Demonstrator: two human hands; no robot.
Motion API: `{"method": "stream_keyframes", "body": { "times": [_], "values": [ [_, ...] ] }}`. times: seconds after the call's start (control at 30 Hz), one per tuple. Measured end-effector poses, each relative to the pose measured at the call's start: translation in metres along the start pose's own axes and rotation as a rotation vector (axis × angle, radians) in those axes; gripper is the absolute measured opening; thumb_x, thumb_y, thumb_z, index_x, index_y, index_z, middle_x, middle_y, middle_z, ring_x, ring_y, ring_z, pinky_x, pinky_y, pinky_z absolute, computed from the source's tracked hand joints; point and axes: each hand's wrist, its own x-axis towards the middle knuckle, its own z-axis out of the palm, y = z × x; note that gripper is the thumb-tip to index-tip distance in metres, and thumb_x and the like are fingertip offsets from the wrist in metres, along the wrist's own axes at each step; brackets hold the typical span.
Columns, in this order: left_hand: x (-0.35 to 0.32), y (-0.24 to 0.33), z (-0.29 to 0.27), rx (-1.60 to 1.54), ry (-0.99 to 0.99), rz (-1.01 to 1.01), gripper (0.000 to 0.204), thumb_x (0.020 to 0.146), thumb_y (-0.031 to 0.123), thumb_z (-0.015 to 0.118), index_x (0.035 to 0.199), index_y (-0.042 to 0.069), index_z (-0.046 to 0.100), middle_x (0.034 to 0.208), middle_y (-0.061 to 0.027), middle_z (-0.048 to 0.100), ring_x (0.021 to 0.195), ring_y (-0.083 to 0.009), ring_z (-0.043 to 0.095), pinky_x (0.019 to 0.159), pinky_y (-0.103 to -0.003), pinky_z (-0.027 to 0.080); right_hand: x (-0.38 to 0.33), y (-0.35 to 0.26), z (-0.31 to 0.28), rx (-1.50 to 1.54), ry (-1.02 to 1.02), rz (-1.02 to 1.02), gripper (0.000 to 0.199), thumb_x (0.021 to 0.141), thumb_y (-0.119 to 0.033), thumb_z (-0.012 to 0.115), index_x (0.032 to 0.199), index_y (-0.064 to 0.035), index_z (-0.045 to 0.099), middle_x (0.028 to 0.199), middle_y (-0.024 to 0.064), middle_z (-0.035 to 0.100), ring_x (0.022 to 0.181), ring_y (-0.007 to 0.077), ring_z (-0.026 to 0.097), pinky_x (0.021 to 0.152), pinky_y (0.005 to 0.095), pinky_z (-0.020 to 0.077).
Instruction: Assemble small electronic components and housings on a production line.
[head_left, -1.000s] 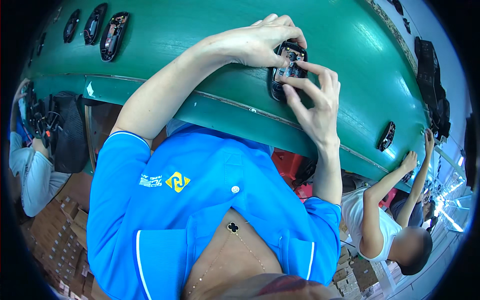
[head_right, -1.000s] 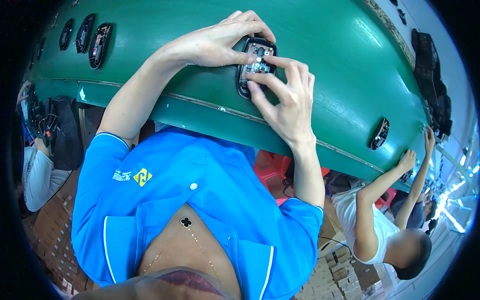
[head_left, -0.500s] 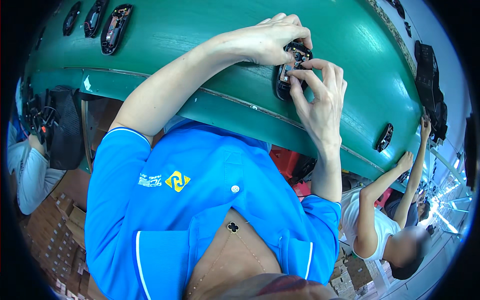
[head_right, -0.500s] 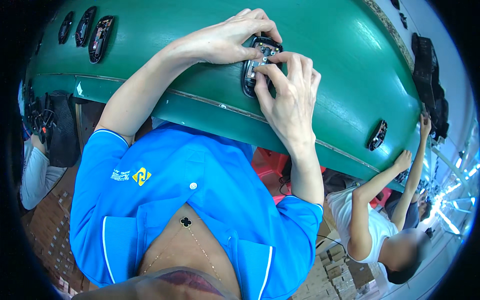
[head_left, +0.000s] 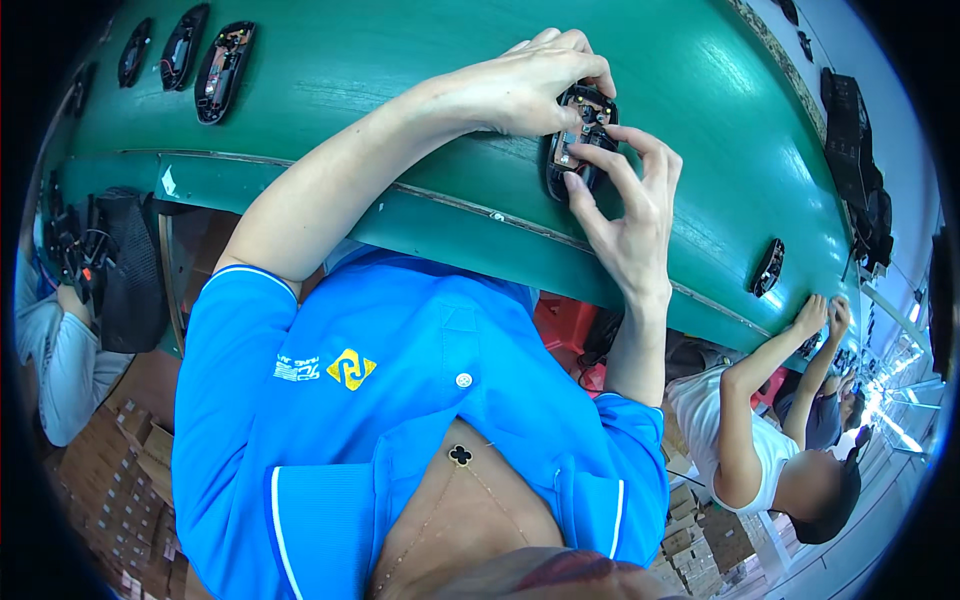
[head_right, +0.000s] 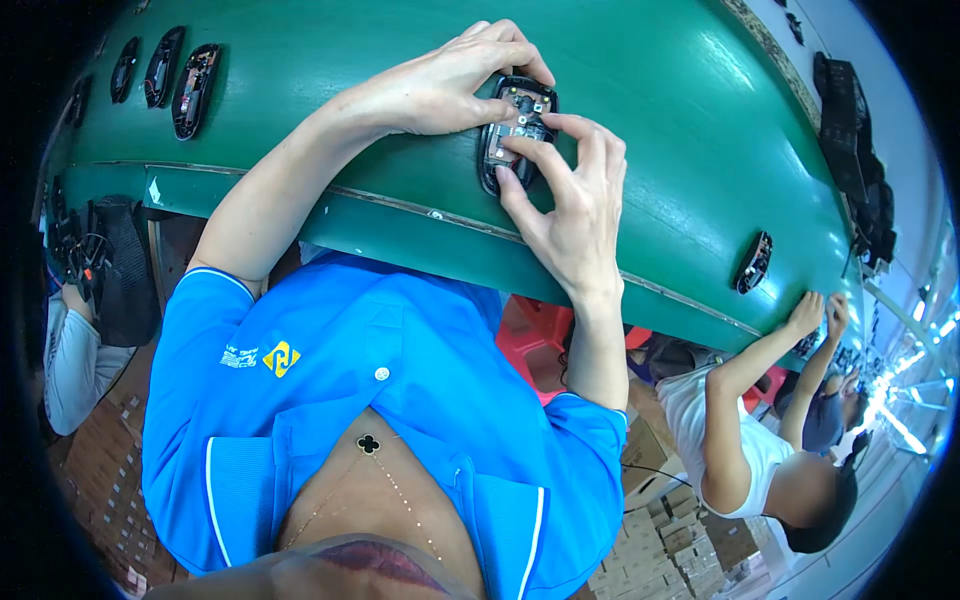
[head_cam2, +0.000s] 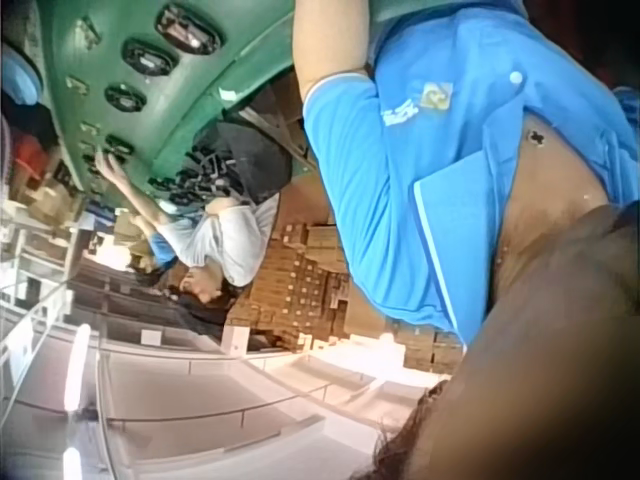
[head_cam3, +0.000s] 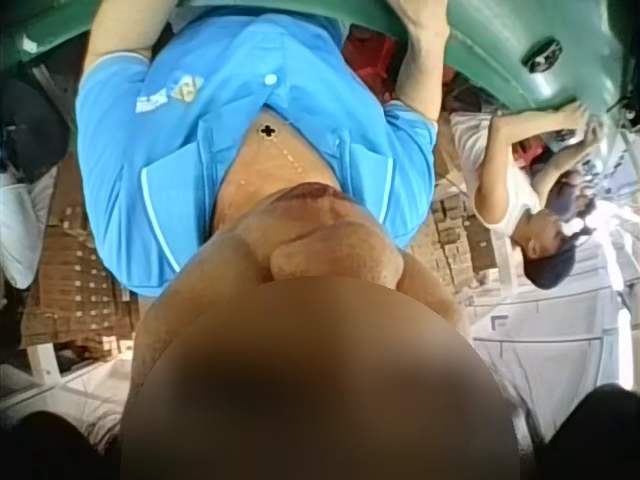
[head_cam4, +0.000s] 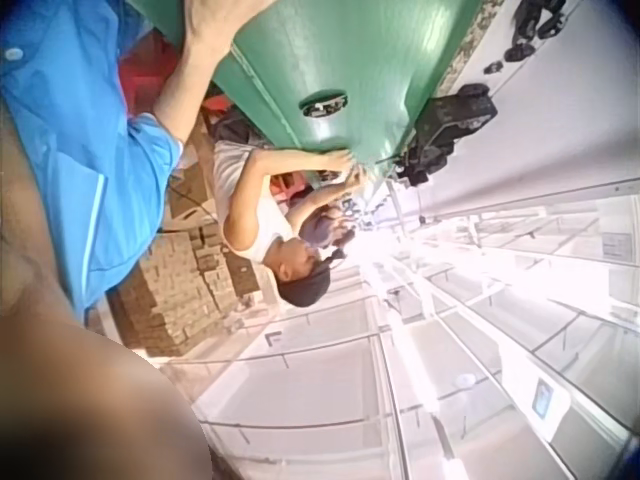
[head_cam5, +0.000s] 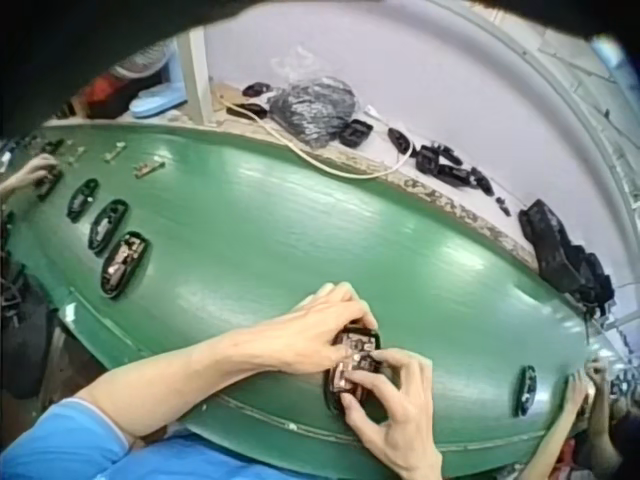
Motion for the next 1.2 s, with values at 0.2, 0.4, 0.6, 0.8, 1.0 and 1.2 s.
{"method": "stream_keyframes", "body": {
  "times": [0.2,0.4,0.6,0.8,1.0,1.2],
  "values": [
    [0.0,0.0,0.002,0.08,-0.02,-0.002,0.034,0.09,0.007,0.065,0.124,0.008,0.064,0.12,-0.0093,0.058,0.117,-0.0282,0.053,0.103,-0.042,0.049,0.006,-0.012,-0.009,-0.227,-0.09,-0.019,0.033,0.078,-0.022,0.084,0.11,-0.0162,0.076,0.13,0.0058,0.057,0.122,0.0273,0.05,0.102,0.0419,0.0411],
    [-0.002,-0.002,0.006,0.062,0.006,0.021,0.035,0.088,0.007,0.065,0.122,0.008,0.066,0.119,-0.0107,0.059,0.116,-0.0294,0.053,0.103,-0.043,0.048,0.002,-0.006,-0.008,-0.077,-0.069,-0.02,0.036,0.074,-0.03,0.086,0.106,-0.0168,0.074,0.128,0.0069,0.055,0.12,0.0279,0.05,0.102,0.0421,0.0388],
    [0.0,-0.003,0.007,0.006,0.038,0.036,0.038,0.082,0.008,0.067,0.12,0.007,0.069,0.119,-0.0148,0.061,0.113,-0.0338,0.054,0.104,-0.047,0.046,0.001,-0.01,-0.008,-0.269,-0.067,-0.078,0.043,0.072,-0.034,0.088,0.109,-0.0159,0.073,0.131,0.006,0.055,0.123,0.0281,0.05,0.104,0.0419,0.0381],
    [-0.001,-0.004,0.008,0.062,0.013,0.049,0.038,0.088,0.011,0.066,0.125,0.007,0.065,0.12,-0.0111,0.059,0.114,-0.0293,0.053,0.102,-0.042,0.048,-0.005,-0.009,-0.006,-0.213,-0.088,-0.058,0.058,0.073,-0.034,0.087,0.123,-0.0122,0.066,0.133,0.0098,0.053,0.124,0.0301,0.049,0.105,0.0441,0.0378],
    [-0.008,-0.013,0.009,-0.069,0.059,0.103,0.044,0.091,0.015,0.067,0.134,0.009,0.061,0.123,-0.0097,0.059,0.116,-0.0267,0.053,0.102,-0.039,0.047,-0.004,-0.019,0.016,-0.006,0.109,0.036,0.08,0.077,-0.031,0.085,0.143,-0.0043,0.047,0.139,0.0175,0.049,0.128,0.0355,0.047,0.11,0.0479,0.0365],
    [-0.048,-0.001,-0.045,0.191,0.454,0.138,0.047,0.091,0.015,0.071,0.137,0.013,0.061,0.131,-0.0093,0.059,0.121,-0.0252,0.054,0.104,-0.037,0.044,0.01,-0.021,0.042,-0.028,0.179,0.13,0.088,0.082,-0.024,0.081,0.152,0.0011,0.034,0.145,0.0235,0.046,0.132,0.0399,0.044,0.114,0.0499,0.035]
  ]
}}
